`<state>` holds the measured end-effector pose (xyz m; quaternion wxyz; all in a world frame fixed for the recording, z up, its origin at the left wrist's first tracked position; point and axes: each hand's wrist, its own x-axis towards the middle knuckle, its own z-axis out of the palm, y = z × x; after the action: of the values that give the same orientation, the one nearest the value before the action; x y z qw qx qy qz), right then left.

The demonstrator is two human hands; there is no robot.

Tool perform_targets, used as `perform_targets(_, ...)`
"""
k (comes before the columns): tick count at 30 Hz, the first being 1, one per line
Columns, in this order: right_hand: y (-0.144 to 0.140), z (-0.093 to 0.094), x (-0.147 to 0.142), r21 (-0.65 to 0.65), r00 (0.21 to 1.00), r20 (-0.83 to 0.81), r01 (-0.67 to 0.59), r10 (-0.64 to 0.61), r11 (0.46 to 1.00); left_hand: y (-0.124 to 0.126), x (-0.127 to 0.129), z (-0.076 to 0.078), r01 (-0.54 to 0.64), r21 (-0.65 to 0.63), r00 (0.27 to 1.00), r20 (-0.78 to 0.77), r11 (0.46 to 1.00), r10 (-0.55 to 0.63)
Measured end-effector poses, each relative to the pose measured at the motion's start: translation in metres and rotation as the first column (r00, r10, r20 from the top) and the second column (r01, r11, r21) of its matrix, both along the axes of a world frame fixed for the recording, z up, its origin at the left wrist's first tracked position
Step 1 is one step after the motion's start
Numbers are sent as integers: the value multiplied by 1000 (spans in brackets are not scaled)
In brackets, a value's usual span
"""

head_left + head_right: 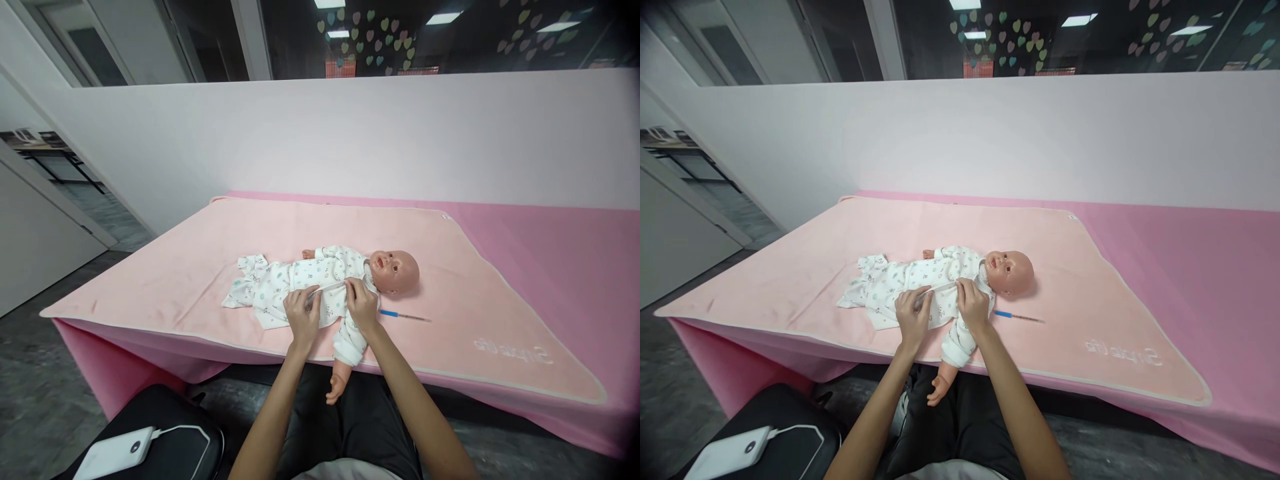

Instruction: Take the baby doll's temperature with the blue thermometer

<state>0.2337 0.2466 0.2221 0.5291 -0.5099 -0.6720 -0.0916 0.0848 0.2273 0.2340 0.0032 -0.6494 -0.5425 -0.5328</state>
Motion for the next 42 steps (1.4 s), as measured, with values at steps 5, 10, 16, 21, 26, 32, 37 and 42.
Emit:
perform_targets(5,0,1,1,1,1000,17,-5,5,1000,0,0,-1,-60,9,997,47,998,59)
perform_targets(10,-3,3,0,16,996,77,33,-34,999,1,-2,0,-99,-2,985,145,995,98)
perform_targets(16,-46,-3,17,8,973,14,229,-229,973,1,-8,-1,-200,26,955,230,979,189)
perform_targets(21,-89,-25,78,-166,913,88,408,-399,898,3,-3,4,-252,116,951,213,961,224)
perform_targets(26,-108,-44,123,-271,832,274,548,-482,791,18,15,31,164,45,986,5,985,-165)
perform_targets(32,-110,-45,125,-315,826,334,551,-453,773,33,35,48,373,-314,784,-397,873,-478)
perform_targets(37,-110,-40,123,-304,793,406,586,-454,751,48,30,58,471,-453,755,-238,757,-611)
perform_targets(42,-110,-39,124,-303,816,379,556,-437,774,62,26,61,491,-509,751,-165,707,-639)
